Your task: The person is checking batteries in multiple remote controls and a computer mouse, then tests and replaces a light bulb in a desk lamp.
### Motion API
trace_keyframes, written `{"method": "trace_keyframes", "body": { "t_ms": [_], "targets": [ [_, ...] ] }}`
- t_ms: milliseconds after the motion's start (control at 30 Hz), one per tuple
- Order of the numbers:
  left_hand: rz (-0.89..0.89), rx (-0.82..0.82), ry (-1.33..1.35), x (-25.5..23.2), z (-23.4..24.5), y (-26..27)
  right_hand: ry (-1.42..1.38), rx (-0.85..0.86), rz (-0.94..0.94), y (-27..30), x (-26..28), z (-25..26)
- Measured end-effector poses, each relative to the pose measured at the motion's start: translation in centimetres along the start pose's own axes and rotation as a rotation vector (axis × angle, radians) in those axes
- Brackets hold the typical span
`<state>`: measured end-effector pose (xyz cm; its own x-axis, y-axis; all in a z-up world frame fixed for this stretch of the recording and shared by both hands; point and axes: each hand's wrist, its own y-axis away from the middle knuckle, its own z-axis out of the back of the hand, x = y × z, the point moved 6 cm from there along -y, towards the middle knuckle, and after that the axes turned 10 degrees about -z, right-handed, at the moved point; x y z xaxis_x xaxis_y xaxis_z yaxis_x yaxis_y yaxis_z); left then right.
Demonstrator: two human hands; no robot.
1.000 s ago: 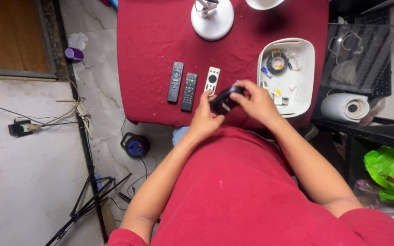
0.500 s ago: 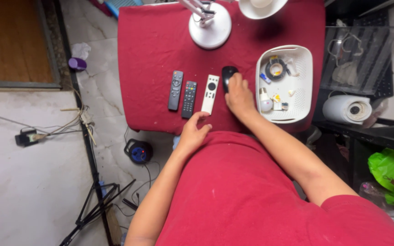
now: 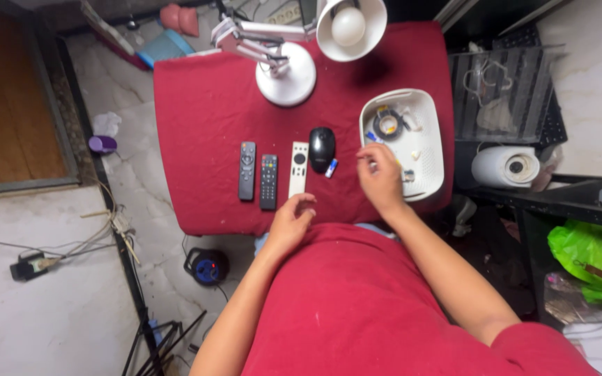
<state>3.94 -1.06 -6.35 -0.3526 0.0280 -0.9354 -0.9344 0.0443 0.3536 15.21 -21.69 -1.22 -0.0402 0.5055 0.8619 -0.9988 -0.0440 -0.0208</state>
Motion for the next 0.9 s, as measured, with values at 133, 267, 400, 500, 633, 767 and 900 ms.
{"method": "trace_keyframes", "body": {
  "t_ms": [133, 267, 400, 500, 633, 767, 900],
  "targets": [
    [-0.097, -0.015, -0.094, -2.2, -0.1, -3.1, -0.068, -0.093, -0.121, -4.5, -1.4, 2.7],
    [-0.510, 0.001, -0.245, -10.7, -1.8, -9.8, -0.285, -0.071, -0.226, -13.0, -0.6, 1.2],
    [-0.716, -0.028, -0.383, -17.8, -3.6, -15.8, -0.231, -0.094, -0.164, -20.4, -2.9, -2.1],
    [-0.730, -0.055, -0.458, -18.8, -4.3, -20.1, -0.042, -0.089, -0.263, -23.6, -5.0, -4.2],
    [-0.646, -0.083, -0.532, -16.9, -3.6, -24.3, 0.089, -0.076, -0.360, -25.1, -6.1, -5.4],
    [-0.560, -0.038, -0.412, -15.1, -3.2, -26.6, 0.193, -0.084, -0.261, -24.1, -2.4, -4.4],
    [-0.489, -0.055, -0.315, -14.2, -3.3, -28.2, 0.171, -0.064, -0.171, -23.0, 0.0, -3.2]
  ]
}}
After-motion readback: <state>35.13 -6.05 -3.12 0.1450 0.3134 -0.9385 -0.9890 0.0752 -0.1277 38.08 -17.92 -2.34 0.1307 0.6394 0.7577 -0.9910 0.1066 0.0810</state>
